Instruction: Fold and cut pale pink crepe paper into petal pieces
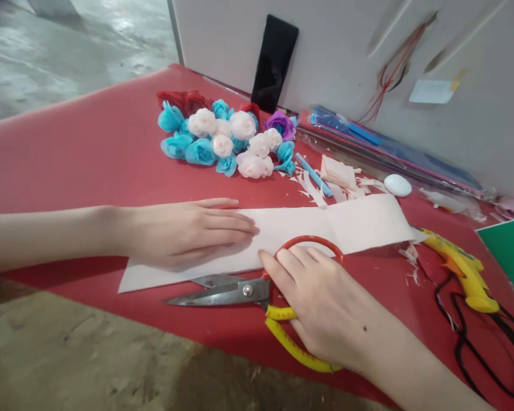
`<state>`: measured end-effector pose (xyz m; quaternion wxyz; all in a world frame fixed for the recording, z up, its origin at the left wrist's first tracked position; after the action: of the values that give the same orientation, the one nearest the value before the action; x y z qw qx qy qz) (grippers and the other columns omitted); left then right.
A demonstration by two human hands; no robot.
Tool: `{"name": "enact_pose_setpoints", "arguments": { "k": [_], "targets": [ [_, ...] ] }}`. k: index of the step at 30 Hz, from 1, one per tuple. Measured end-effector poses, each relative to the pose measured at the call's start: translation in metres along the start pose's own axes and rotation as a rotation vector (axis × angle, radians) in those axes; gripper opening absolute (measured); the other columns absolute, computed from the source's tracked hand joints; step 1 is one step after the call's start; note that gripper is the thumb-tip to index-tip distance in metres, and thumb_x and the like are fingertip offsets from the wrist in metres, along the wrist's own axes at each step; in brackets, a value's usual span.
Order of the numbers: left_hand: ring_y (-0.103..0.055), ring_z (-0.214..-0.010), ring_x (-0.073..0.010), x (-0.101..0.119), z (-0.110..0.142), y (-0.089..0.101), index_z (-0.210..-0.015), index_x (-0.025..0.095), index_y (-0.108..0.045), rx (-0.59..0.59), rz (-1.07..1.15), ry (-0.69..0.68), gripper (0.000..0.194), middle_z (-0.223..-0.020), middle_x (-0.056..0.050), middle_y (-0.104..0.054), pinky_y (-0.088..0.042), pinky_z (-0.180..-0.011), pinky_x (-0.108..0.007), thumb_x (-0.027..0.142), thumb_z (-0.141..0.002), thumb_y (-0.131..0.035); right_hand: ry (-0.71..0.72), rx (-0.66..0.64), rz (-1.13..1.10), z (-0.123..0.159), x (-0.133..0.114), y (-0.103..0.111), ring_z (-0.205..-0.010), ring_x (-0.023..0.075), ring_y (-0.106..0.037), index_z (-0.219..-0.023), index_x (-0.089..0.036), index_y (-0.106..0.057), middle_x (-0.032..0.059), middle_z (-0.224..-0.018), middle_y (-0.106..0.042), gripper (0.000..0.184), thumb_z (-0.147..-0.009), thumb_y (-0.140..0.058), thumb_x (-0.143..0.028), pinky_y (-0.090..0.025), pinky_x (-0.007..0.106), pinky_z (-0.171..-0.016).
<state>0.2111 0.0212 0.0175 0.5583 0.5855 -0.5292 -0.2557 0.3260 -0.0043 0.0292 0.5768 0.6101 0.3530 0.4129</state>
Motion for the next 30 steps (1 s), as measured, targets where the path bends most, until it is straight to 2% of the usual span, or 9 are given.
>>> {"name": "enact_pose_setpoints", "arguments": {
  "k": [11, 16, 21, 27, 30],
  "targets": [
    [-0.044, -0.127, -0.0265, -0.001, 0.001, -0.004, -0.126, 0.002, -0.05, -0.003, -0.039, -0.043, 0.04, -0.136, -0.018, -0.05, -0.029, -0.108, -0.039, 0.01, -0.09, -0.033, 0.029, -0.007, -0.102, -0.016, 0.002, -0.005, -0.085, 0.0271, -0.055, -0.122, -0.006, -0.043, 0.0142, -0.101, -0.06, 0.048, -0.074, -0.042, -0.01, -0.044, 0.04, -0.075],
    [-0.044, -0.126, -0.0248, -0.002, 0.001, -0.003, -0.127, 0.003, -0.049, -0.01, -0.026, -0.031, 0.04, -0.136, -0.017, -0.05, -0.028, -0.109, -0.036, 0.012, -0.091, -0.034, 0.036, 0.011, -0.2, -0.028, 0.002, 0.0, -0.07, 0.0221, -0.052, -0.107, -0.012, -0.047, 0.0082, -0.087, -0.058, 0.039, -0.069, -0.042, -0.005, -0.043, 0.035, -0.066],
    [-0.044, -0.126, -0.0234, -0.001, 0.0, -0.004, -0.126, 0.004, -0.05, 0.0, -0.036, -0.031, 0.039, -0.136, -0.016, -0.05, -0.027, -0.109, -0.034, 0.012, -0.092, -0.032, 0.06, -0.025, -0.234, -0.035, 0.0, -0.001, -0.067, 0.0206, -0.055, -0.103, -0.012, -0.047, 0.0078, -0.081, -0.059, 0.044, -0.06, -0.043, -0.002, -0.041, 0.029, -0.057],
    [-0.042, -0.128, -0.0228, -0.003, 0.0, -0.006, -0.126, 0.007, -0.049, -0.006, -0.042, -0.032, 0.039, -0.138, -0.016, -0.048, -0.027, -0.11, -0.036, 0.012, -0.091, -0.033, 0.117, -0.015, -0.15, -0.035, -0.002, 0.0, -0.067, 0.0215, -0.058, -0.108, -0.009, -0.047, 0.0077, -0.078, -0.061, 0.044, -0.064, -0.045, -0.002, -0.044, 0.029, -0.058],
    [-0.042, -0.128, -0.0237, -0.002, 0.001, -0.006, -0.126, 0.006, -0.049, -0.011, -0.051, -0.041, 0.04, -0.137, -0.017, -0.049, -0.028, -0.109, -0.037, 0.012, -0.09, -0.032, 0.137, -0.019, -0.134, -0.035, -0.001, -0.001, -0.064, 0.0209, -0.058, -0.104, -0.01, -0.047, 0.0061, -0.074, -0.061, 0.04, -0.065, -0.045, -0.001, -0.044, 0.029, -0.058]
  ]
}}
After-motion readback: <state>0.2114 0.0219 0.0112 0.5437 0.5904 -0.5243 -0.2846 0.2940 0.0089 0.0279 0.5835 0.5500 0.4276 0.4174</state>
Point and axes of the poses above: each hand's wrist, its own z-axis away from the middle knuckle, its own y-axis out of the back of the hand, x = y × z, the point moved 8 cm from there along -z, towards the middle knuckle
